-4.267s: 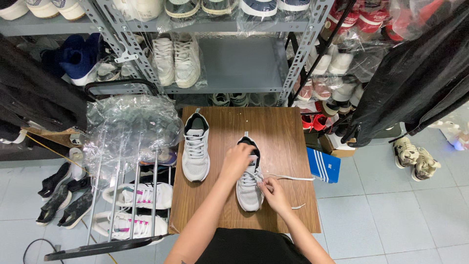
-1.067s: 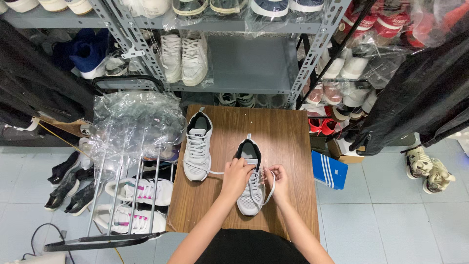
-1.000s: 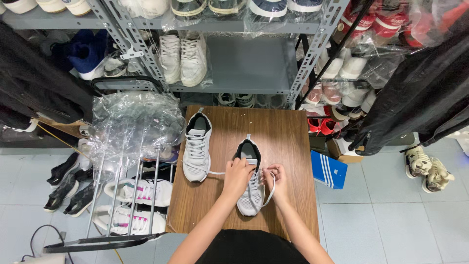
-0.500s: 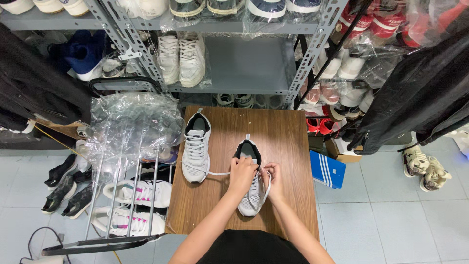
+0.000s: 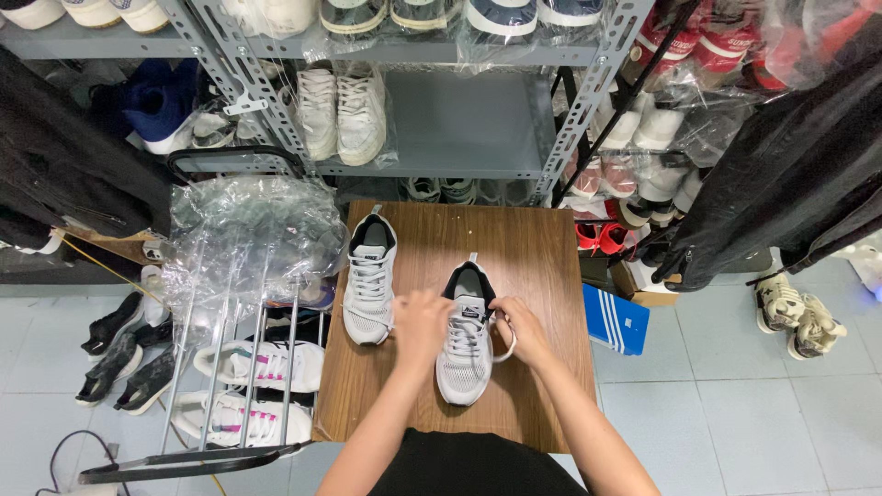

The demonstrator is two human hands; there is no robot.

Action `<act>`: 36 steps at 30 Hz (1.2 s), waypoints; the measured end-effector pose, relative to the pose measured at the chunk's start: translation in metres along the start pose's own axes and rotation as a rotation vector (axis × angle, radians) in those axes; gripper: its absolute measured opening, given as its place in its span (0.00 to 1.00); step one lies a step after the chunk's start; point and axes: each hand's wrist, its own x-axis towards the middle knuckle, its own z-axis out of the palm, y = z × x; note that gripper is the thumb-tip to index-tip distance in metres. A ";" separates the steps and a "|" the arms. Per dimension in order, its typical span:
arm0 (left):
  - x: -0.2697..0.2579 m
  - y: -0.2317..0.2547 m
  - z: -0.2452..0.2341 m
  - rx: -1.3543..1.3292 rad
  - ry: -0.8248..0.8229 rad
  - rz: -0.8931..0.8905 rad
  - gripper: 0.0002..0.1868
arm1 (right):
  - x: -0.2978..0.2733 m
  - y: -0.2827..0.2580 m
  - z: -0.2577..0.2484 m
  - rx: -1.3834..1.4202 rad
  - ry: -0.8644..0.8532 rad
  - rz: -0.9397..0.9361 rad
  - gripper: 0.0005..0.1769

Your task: The person laces up a grey and white sneaker on a wooden table and then places two sneakers into a plastic bag.

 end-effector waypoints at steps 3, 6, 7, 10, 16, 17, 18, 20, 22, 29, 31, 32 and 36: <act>0.003 -0.020 -0.040 0.041 0.133 -0.055 0.03 | 0.000 0.001 -0.003 0.010 -0.036 -0.035 0.15; 0.001 -0.033 -0.077 0.019 0.174 -0.128 0.07 | 0.002 0.000 -0.007 -0.024 -0.059 -0.102 0.17; 0.001 -0.036 -0.088 0.033 0.199 -0.157 0.05 | 0.003 -0.001 -0.009 -0.040 -0.062 -0.137 0.19; 0.003 -0.045 -0.118 0.068 0.283 -0.250 0.03 | 0.010 -0.008 -0.019 -0.080 -0.060 -0.190 0.21; 0.003 -0.025 -0.139 -0.137 0.366 -0.214 0.02 | 0.021 -0.034 -0.023 -0.291 -0.156 -0.040 0.18; 0.003 -0.017 -0.135 -0.242 0.375 -0.132 0.02 | 0.021 -0.037 -0.020 -0.370 -0.184 0.010 0.17; 0.002 -0.007 -0.129 -0.280 0.376 -0.096 0.03 | 0.022 -0.040 -0.015 -0.322 -0.102 -0.028 0.14; -0.001 0.009 -0.114 -0.457 0.244 -0.178 0.06 | 0.020 -0.040 -0.003 -0.224 0.064 -0.100 0.10; -0.003 0.013 -0.097 -0.642 0.050 -0.312 0.15 | 0.016 -0.031 0.004 -0.014 0.231 -0.199 0.06; -0.034 -0.024 -0.019 -0.172 -0.329 -0.150 0.26 | -0.037 0.045 -0.035 0.812 0.084 0.095 0.13; -0.043 -0.035 -0.007 -0.167 -0.421 -0.223 0.18 | -0.055 0.058 -0.052 0.584 -0.072 0.204 0.17; -0.045 -0.040 -0.006 -0.191 -0.373 -0.231 0.14 | -0.060 0.059 -0.057 0.469 -0.150 0.257 0.19; -0.032 -0.053 -0.029 -0.386 -0.433 -0.340 0.12 | -0.076 0.033 -0.067 0.134 -0.142 0.431 0.13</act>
